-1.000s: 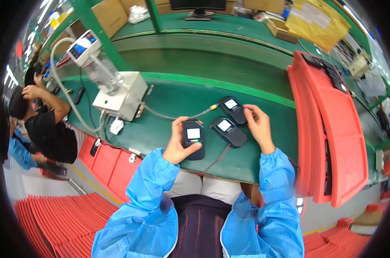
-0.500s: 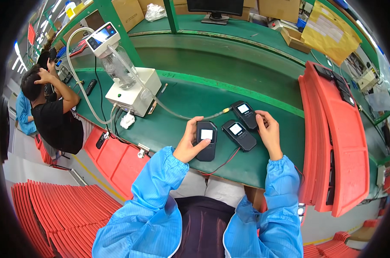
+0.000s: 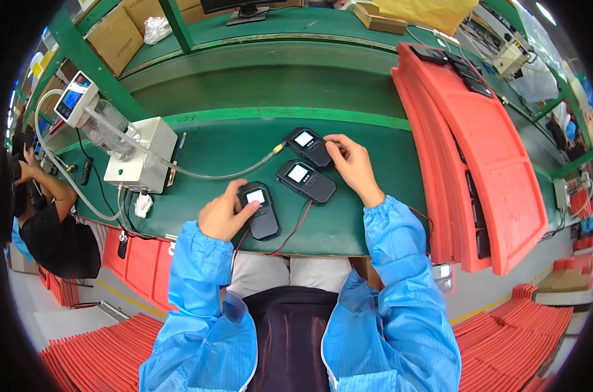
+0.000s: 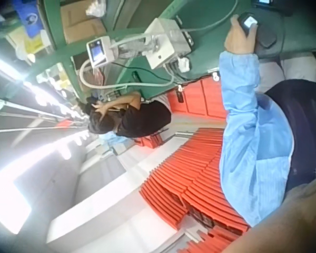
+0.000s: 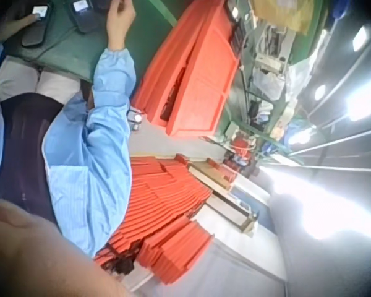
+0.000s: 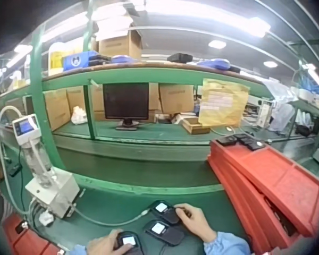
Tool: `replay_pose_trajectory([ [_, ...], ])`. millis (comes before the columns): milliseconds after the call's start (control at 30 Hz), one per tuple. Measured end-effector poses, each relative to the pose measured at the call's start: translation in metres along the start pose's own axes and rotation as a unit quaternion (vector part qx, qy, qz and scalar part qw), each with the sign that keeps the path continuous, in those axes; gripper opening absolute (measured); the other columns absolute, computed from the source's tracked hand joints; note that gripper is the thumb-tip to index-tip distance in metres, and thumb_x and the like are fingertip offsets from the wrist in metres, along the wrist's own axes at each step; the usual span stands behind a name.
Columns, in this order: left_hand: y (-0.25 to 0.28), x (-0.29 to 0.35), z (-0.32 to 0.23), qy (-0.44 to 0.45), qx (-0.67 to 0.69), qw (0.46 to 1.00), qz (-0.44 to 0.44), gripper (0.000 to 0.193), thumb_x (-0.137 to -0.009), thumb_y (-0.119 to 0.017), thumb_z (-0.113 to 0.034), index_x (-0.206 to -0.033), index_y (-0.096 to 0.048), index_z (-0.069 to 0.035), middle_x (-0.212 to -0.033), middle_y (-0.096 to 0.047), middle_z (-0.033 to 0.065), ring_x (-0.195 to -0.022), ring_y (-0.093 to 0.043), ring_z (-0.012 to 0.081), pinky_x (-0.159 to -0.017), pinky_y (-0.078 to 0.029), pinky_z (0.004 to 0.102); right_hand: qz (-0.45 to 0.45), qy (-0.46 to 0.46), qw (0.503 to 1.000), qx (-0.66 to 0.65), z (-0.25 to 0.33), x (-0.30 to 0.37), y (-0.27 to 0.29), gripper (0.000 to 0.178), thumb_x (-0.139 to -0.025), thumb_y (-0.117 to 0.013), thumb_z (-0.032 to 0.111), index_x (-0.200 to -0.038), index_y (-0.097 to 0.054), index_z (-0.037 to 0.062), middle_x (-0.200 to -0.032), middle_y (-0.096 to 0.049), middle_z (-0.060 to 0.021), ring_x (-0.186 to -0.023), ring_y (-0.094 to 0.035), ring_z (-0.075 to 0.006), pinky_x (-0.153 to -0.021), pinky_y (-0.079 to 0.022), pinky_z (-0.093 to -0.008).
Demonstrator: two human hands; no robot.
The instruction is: The worker is connecting wires to small electronic components and placing them into organized trays at a testing station.
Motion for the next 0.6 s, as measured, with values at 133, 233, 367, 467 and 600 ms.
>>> replay_pose_trajectory([
  [133,0.045,0.016,-0.071,-0.203,-0.056,0.974,-0.083,0.043,-0.081,-0.070,-0.016,-0.121,-0.059,-0.008,-0.090,-0.067,0.0083,-0.073,-0.063,0.0271,-0.061,-0.049,0.0374,0.002,-0.010,1.000,0.028,-0.001,0.001,0.003,0.022,-0.096,-0.060,0.018,-0.110,-0.067,0.0023,-0.071,-0.058,0.0003,-0.063,-0.050,-0.0058,-0.053,-0.040,-0.0230],
  [233,0.072,0.070,-0.180,-0.540,0.114,0.834,-0.017,0.037,-0.072,-0.066,-0.013,-0.109,-0.065,-0.011,-0.092,-0.066,0.0043,-0.079,-0.066,0.0223,-0.066,-0.053,0.0336,-0.008,-0.015,0.999,0.034,0.001,0.002,0.005,0.023,-0.097,-0.060,0.019,-0.110,-0.067,0.0023,-0.071,-0.058,0.0008,-0.063,-0.050,-0.0050,-0.053,-0.040,-0.0222],
  [367,0.082,0.123,-0.237,-0.660,0.071,0.741,-0.098,0.033,-0.078,-0.069,-0.015,-0.112,-0.066,-0.013,-0.090,-0.067,0.0011,-0.074,-0.062,0.0166,-0.059,-0.046,0.0324,0.008,-0.026,0.999,0.032,-0.008,-0.001,0.004,0.024,-0.096,-0.061,0.020,-0.112,-0.065,0.0024,-0.089,-0.065,-0.0047,-0.078,-0.058,-0.0107,-0.067,-0.046,-0.0257],
  [467,0.091,0.097,-0.232,-0.648,0.119,0.745,-0.104,0.029,-0.079,-0.068,-0.013,-0.108,-0.066,-0.012,-0.087,-0.065,0.0019,-0.072,-0.061,0.0168,-0.059,-0.046,0.0318,-0.026,0.082,0.984,0.156,0.022,0.004,0.024,0.025,-0.093,-0.063,0.018,-0.112,-0.065,0.0026,-0.100,-0.069,-0.0095,-0.089,-0.063,-0.0181,-0.077,-0.049,-0.0307],
  [600,0.095,0.096,-0.222,-0.634,0.174,0.745,-0.110,0.023,-0.081,-0.065,-0.011,-0.104,-0.065,-0.010,-0.083,-0.064,0.0030,-0.070,-0.060,0.0170,-0.060,-0.047,0.0309,-0.199,0.291,0.818,0.455,0.120,0.035,0.090,0.026,-0.083,-0.069,0.011,-0.108,-0.066,0.0033,-0.110,-0.066,-0.0167,-0.107,-0.061,-0.0359,-0.091,-0.048,-0.0421],
])
Point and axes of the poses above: each hand's wrist, its own x-axis away from the middle knuckle, its own y-axis out of the back of the hand, z = x × y, the point moved 7 cm from there along -x, towards the middle knuckle
